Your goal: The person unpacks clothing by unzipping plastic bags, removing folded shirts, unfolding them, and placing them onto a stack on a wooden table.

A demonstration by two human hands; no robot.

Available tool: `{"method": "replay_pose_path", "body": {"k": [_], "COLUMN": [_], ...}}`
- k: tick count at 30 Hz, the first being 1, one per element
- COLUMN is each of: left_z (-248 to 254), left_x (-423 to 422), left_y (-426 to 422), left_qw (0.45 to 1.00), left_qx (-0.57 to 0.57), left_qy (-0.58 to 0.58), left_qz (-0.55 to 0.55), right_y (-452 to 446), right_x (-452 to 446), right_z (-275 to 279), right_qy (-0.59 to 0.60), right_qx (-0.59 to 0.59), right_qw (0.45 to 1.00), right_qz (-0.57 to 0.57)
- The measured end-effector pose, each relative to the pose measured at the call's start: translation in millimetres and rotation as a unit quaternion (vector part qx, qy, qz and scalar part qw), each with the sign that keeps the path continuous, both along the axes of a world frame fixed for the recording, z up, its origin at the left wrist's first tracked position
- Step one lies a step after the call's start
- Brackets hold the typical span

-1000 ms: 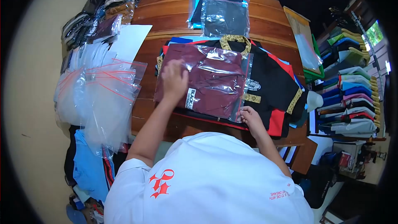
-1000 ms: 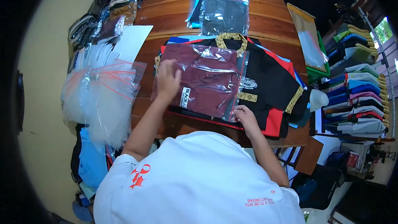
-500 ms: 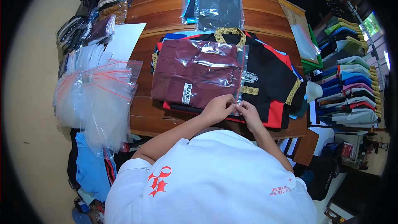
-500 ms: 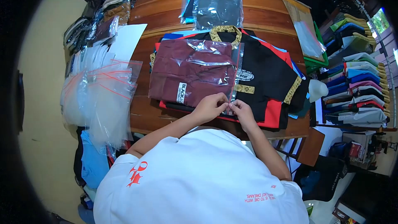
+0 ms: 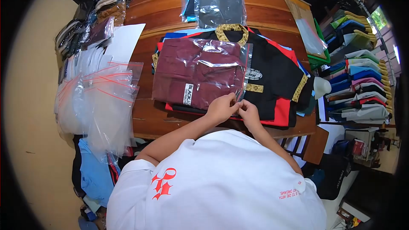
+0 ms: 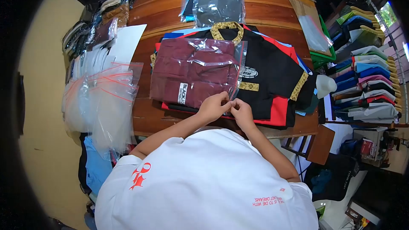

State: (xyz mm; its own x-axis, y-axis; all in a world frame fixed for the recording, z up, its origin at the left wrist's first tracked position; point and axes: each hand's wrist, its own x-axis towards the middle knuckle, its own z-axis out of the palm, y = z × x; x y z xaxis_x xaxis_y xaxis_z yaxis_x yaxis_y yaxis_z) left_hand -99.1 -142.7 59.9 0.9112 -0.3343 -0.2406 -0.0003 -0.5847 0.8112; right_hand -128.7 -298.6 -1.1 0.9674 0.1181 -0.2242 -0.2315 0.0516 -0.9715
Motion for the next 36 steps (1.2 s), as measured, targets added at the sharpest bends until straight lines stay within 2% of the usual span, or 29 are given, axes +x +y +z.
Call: {"method": "replay_pose_path", "body": {"k": [2, 9, 17, 22, 25, 27, 32, 34, 35, 36], "left_z": [-7, -9, -28, -18, -9, -6, 2, 2, -2, -3], "left_x": [0, 0, 2, -3, -7, -8, -12, -17, -19, -18], "left_y": [0, 1, 8, 6, 7, 7, 21, 28, 29, 30], "left_qw": [0.997, 0.998, 0.998, 0.997, 0.995, 0.991, 0.986, 0.972, 0.96, 0.96], "left_qx": [0.02, 0.014, -0.044, -0.056, -0.08, -0.071, -0.106, -0.111, -0.107, -0.106], "left_qy": [-0.065, -0.059, -0.047, -0.042, -0.053, -0.101, -0.087, -0.135, -0.199, -0.199], "left_qz": [-0.019, -0.015, 0.012, 0.019, -0.001, -0.05, -0.092, -0.155, -0.168, -0.168], "right_y": [0, -4, -10, -13, -14, -12, -16, -18, -19, -20], "right_x": [0, 0, 1, 7, 7, 8, 11, 14, 13, 13], "right_z": [-1, 2, 9, -3, 2, 10, 19, 17, 16, 16], "right_qy": [-0.009, 0.01, 0.061, 0.043, 0.064, 0.059, 0.064, 0.112, 0.112, 0.111], "right_qx": [-0.003, 0.022, 0.059, 0.009, -0.042, -0.04, -0.024, -0.085, -0.085, -0.082], "right_qw": [1.0, 0.999, 0.996, 0.994, 0.99, 0.991, 0.988, 0.972, 0.972, 0.972], "right_qz": [-0.001, 0.024, 0.016, 0.097, 0.115, 0.116, 0.141, 0.188, 0.188, 0.19]}}
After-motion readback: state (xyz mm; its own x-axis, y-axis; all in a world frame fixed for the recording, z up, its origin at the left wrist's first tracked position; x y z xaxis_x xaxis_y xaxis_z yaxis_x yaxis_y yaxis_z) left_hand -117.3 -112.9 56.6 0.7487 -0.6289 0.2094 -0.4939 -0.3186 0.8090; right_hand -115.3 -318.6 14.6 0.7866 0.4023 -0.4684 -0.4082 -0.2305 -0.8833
